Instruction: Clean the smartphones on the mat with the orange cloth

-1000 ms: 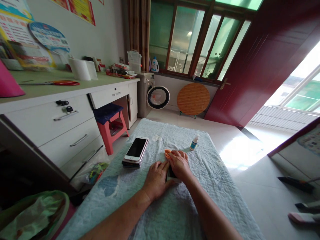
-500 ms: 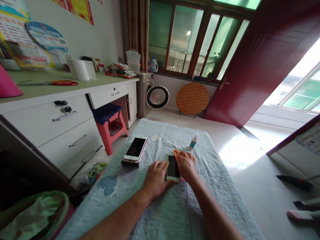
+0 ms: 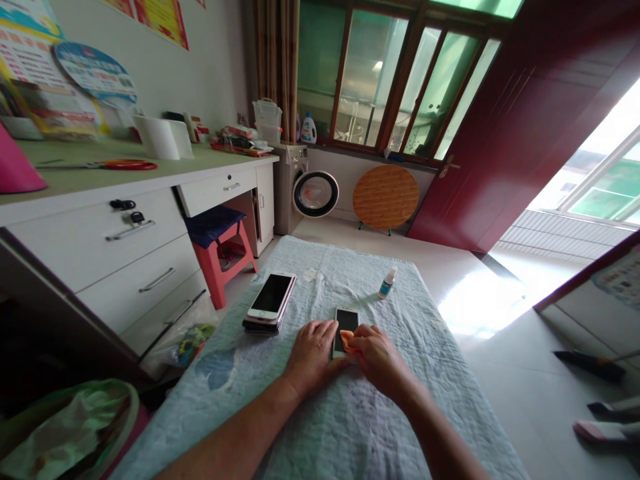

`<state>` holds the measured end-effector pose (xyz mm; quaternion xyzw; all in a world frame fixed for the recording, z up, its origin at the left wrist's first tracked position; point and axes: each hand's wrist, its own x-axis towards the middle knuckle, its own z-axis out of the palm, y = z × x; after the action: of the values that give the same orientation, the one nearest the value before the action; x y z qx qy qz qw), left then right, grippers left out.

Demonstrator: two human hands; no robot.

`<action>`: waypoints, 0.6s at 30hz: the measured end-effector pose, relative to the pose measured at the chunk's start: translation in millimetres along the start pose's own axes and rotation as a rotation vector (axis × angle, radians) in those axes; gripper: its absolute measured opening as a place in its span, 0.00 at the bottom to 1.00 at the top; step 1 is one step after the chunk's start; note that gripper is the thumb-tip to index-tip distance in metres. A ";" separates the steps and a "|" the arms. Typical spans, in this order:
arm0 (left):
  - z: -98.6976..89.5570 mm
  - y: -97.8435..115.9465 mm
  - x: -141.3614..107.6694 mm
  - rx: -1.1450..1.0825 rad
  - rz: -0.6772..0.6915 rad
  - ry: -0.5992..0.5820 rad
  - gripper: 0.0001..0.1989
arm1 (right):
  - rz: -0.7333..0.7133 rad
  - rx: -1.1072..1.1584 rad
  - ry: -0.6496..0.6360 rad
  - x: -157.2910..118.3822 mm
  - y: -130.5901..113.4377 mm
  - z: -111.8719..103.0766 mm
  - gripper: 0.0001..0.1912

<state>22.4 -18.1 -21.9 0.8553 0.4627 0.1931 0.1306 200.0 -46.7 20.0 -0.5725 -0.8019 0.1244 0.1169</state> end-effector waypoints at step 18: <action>-2.6 0.4 0.4 -0.018 -0.003 -0.022 0.36 | 0.156 -0.026 0.298 27.2 29.8 25.5 0.18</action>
<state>21.8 -17.9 -19.3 0.8556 0.4605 0.1876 0.1439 209.5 -13.2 -12.8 -0.6466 -0.7304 0.0363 0.2170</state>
